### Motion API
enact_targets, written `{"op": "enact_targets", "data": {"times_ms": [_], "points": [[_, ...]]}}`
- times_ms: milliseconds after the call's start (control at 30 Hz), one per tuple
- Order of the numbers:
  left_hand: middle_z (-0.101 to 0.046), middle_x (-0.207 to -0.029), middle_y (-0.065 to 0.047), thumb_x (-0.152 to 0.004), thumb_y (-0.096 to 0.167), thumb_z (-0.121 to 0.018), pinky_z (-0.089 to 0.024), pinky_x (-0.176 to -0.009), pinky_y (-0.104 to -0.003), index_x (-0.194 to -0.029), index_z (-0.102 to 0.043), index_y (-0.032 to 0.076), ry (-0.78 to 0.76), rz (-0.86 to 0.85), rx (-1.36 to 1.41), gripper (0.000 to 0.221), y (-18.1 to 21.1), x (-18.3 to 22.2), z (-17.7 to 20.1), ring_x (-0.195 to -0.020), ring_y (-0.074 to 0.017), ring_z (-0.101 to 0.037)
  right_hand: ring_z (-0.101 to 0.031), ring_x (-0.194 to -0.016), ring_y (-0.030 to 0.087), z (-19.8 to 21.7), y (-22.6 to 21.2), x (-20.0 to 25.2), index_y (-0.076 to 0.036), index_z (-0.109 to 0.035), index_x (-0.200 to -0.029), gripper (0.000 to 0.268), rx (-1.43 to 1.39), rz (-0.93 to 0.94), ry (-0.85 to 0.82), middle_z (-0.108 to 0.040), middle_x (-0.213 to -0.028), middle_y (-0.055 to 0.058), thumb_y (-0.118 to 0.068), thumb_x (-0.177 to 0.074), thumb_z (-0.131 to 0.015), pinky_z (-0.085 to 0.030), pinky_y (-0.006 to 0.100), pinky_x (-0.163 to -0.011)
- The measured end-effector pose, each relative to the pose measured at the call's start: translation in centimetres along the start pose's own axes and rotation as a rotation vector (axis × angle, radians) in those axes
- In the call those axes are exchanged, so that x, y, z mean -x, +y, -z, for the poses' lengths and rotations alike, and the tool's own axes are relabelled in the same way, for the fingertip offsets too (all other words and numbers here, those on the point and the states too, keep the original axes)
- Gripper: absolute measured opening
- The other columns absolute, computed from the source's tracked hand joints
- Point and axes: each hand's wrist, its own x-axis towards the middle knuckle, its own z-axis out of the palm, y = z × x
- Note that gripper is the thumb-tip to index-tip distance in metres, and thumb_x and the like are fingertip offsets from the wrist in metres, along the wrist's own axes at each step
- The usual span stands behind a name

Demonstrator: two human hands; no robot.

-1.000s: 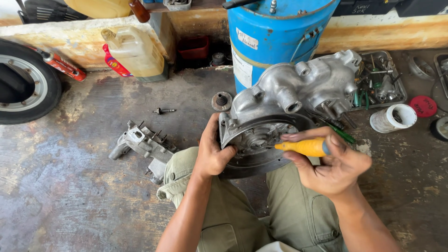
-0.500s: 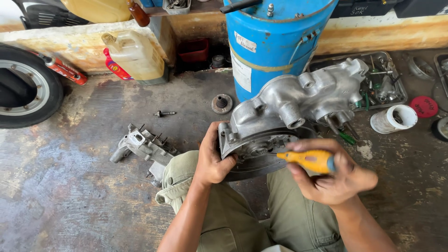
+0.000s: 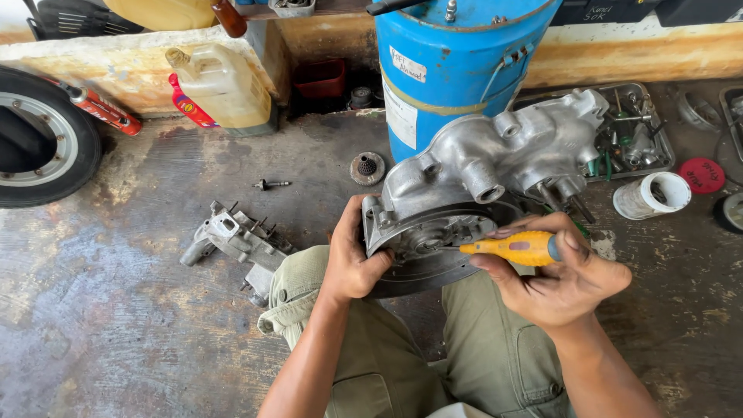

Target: Repairing a motorcycle engine casing by prying out a component with a screwdriver and tapping it with a hammer

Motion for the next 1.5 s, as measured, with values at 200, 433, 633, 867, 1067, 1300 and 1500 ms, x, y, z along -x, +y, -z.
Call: {"op": "enact_targets", "data": {"times_ms": [200, 433, 633, 867, 1067, 1300, 1500], "points": [[-0.065, -0.104, -0.009, -0.064, 0.002, -0.057, -0.047, -0.088, -0.031, -0.128, -0.055, 0.002, 0.007, 0.003, -0.004, 0.064, 0.0, 0.1, -0.1, -0.092, -0.0207, -0.057, -0.072, -0.108, 0.033, 0.3, -0.9, -0.4, -0.036, -0.03, -0.155, 0.089, -0.437, -0.101, -0.092, -0.064, -0.119, 0.022, 0.014, -0.09, -0.064, -0.069, 0.049, -0.101], [-0.065, -0.102, -0.007, -0.064, 0.0, -0.057, -0.047, -0.086, -0.03, -0.127, -0.055, 0.003, 0.016, 0.001, -0.01, 0.063, 0.1, 0.2, 0.0, -0.09, -0.0195, -0.056, -0.074, -0.105, 0.027, -0.1, -0.3, -0.2, -0.028, -0.029, -0.155, 0.092, -0.233, -0.068, 0.0, -0.063, -0.112, 0.018, 0.005, -0.086, -0.082, -0.068, 0.036, -0.089], [-0.065, -0.106, -0.008, -0.065, 0.001, -0.056, -0.047, -0.09, -0.031, -0.13, -0.054, 0.002, 0.002, -0.004, 0.006, 0.065, 0.1, 0.2, 0.0, -0.095, -0.0204, -0.058, -0.074, -0.104, 0.027, -0.1, -0.3, -0.2, -0.035, -0.028, -0.161, 0.1, -0.16, -0.027, -0.019, -0.066, -0.113, 0.02, 0.01, -0.089, -0.08, -0.066, 0.033, -0.082], [-0.064, -0.107, -0.008, -0.066, 0.001, -0.056, -0.047, -0.09, -0.03, -0.131, -0.054, 0.002, 0.005, -0.01, -0.004, 0.065, 0.3, 0.0, -0.1, -0.095, -0.0198, -0.057, -0.072, -0.107, 0.03, -0.4, 0.0, 0.1, -0.033, -0.026, -0.155, 0.088, -0.301, -0.053, -0.027, -0.065, -0.119, 0.023, 0.011, -0.092, -0.069, -0.068, 0.04, -0.093], [-0.066, -0.107, -0.01, -0.067, 0.002, -0.058, -0.048, -0.09, -0.032, -0.128, -0.054, 0.002, 0.032, -0.006, -0.029, 0.061, 0.0, -0.2, -0.1, -0.094, -0.0214, -0.058, -0.074, -0.088, 0.026, -0.5, -0.2, -0.6, -0.019, -0.027, -0.14, 0.085, -0.181, -0.099, 0.077, -0.065, -0.104, 0.022, 0.006, -0.083, -0.083, -0.066, 0.031, -0.074], [-0.065, -0.11, -0.01, -0.066, 0.001, -0.056, -0.047, -0.093, -0.032, -0.127, -0.054, 0.001, 0.038, 0.008, 0.057, 0.061, 0.1, -0.5, -0.3, -0.098, -0.022, -0.058, -0.067, -0.07, 0.018, 1.3, -3.1, -3.4, 0.003, -0.03, -0.124, 0.04, -0.268, -0.29, 0.019, -0.059, -0.098, 0.015, 0.0, -0.093, -0.056, -0.052, 0.023, -0.061], [-0.061, -0.092, -0.013, -0.06, 0.002, -0.063, -0.046, -0.073, -0.037, -0.123, -0.062, 0.0, 0.092, -0.033, 0.046, 0.063, 0.0, -1.0, -0.4, -0.092, -0.024, -0.053, -0.068, -0.061, 0.031, -1.3, 1.1, -3.2, -0.014, -0.073, -0.091, 0.011, 0.015, 0.039, -0.422, -0.068, -0.074, 0.007, -0.019, -0.083, -0.079, -0.056, 0.039, -0.055]]}}
